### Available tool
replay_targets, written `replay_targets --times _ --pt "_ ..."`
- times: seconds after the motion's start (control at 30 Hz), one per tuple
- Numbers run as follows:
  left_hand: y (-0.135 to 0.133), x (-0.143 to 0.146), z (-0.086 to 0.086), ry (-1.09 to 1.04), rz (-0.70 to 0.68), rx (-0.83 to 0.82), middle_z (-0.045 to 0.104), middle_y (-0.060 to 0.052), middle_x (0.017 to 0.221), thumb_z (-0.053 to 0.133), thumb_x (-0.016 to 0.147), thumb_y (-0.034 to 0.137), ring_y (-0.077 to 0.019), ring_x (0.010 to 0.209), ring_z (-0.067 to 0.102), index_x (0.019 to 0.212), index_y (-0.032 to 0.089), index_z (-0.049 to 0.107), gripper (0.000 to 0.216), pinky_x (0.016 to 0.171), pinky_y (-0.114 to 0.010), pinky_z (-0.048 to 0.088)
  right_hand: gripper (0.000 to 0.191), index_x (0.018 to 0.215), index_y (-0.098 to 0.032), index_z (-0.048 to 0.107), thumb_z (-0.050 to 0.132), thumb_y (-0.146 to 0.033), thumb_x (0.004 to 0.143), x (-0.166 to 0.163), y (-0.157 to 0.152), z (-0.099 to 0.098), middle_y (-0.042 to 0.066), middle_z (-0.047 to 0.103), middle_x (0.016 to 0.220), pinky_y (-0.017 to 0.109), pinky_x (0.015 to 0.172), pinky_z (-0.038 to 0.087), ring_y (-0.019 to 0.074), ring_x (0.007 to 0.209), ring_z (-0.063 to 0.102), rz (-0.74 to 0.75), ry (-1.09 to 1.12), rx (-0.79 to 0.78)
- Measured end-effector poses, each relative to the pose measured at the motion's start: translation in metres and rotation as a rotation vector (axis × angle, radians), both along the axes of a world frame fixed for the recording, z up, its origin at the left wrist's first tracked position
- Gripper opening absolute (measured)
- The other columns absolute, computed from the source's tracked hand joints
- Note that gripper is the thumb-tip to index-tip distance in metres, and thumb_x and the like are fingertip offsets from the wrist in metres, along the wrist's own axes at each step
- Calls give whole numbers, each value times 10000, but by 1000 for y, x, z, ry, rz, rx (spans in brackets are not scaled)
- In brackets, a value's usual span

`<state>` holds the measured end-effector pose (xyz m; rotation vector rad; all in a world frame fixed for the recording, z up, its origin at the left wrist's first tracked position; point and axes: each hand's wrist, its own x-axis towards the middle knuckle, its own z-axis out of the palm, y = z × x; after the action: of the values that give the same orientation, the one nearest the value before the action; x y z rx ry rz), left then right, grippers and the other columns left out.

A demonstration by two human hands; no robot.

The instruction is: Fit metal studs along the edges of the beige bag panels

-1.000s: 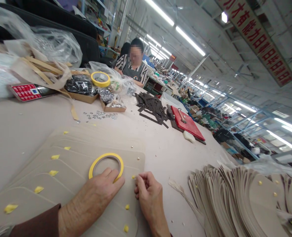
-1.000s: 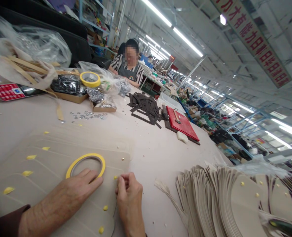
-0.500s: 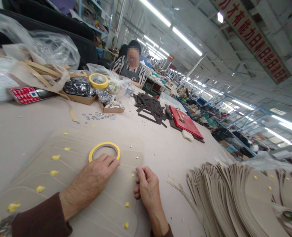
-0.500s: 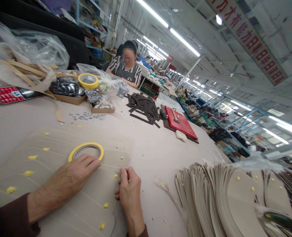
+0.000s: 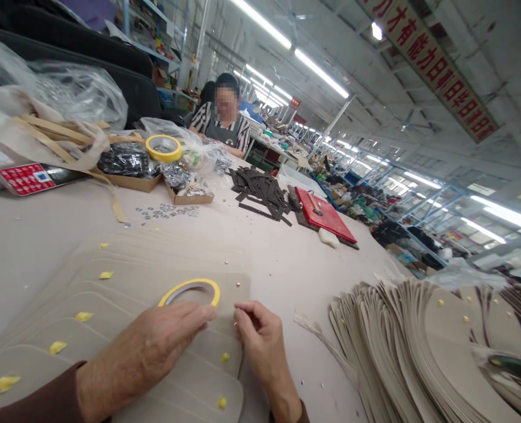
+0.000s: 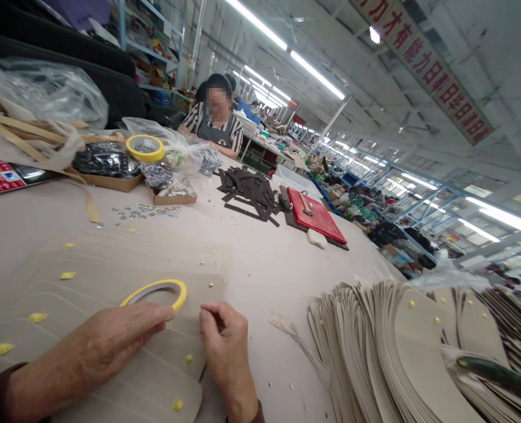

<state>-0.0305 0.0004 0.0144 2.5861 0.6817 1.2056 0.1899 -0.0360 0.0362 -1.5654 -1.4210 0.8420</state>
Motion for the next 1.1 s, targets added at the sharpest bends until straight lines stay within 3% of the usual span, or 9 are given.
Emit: replay_targets --times 0.1,0.2,0.43,0.53,0.73,0.83,0.93,1.0,1.1 --pt "-4 3 0 28 32 11 679 -14 1225 220 1133 225 -70 1112 641 1456 207 387 364 1003 -109 417 182 988 -187 747 593 -170 893 -9 -8 8 40 728 854 224 711 514 128 769 639 177 -149 281" --pt "-7 7 -2 52 50 -2 703 -1 1164 207 1137 237 -50 1080 657 1426 207 398 348 993 -84 414 234 1056 -180 708 580 -86 884 -16 -10 12 59 727 935 231 785 546 139 861 663 282 -261 490" --pt "-12 12 -7 53 123 31 712 27 1036 219 1139 263 -63 946 691 1313 212 470 311 912 -96 451 174 959 -182 670 529 -87 923 -20 -9 6 44 737 872 233 744 562 144 802 669 328 -441 658" --pt "-15 13 -4 11 68 -25 696 37 976 217 1136 262 -68 918 687 1202 231 505 297 888 -103 460 162 872 -182 625 494 -101 921 -21 -10 0 23 694 748 249 632 512 145 679 637 264 -513 711" --pt "-14 15 -5 -27 12 -175 594 25 828 281 1096 182 -123 722 602 981 217 536 282 668 -217 445 207 799 -173 640 471 -81 874 -27 -12 -2 4 626 635 243 549 445 119 570 582 144 -559 797" --pt "-15 17 -7 -43 17 -190 539 10 810 303 1043 89 -147 708 535 959 208 543 281 647 -256 389 200 757 -168 682 501 -102 809 -33 -15 3 7 647 615 220 529 445 109 541 586 72 -405 619" --pt "-21 22 -5 -79 -24 -177 496 -5 821 285 1035 67 -166 717 477 964 204 529 289 643 -274 349 151 688 -163 659 572 -256 769 -33 -13 11 -4 620 546 209 459 433 101 458 544 -60 20 104" --pt "-25 25 -4 -101 -47 -159 491 -7 833 269 1041 58 -168 720 462 966 199 515 293 650 -281 340 231 683 -155 634 629 -384 710 -24 -8 16 -16 591 499 210 423 427 98 408 511 -137 255 -152" --pt "-23 26 -10 -27 48 -78 516 -17 871 298 1043 52 -190 757 483 986 190 521 268 691 -312 358 363 708 -129 640 709 -473 615 -3 1 16 -5 612 510 201 436 445 89 404 525 -152 314 -315"
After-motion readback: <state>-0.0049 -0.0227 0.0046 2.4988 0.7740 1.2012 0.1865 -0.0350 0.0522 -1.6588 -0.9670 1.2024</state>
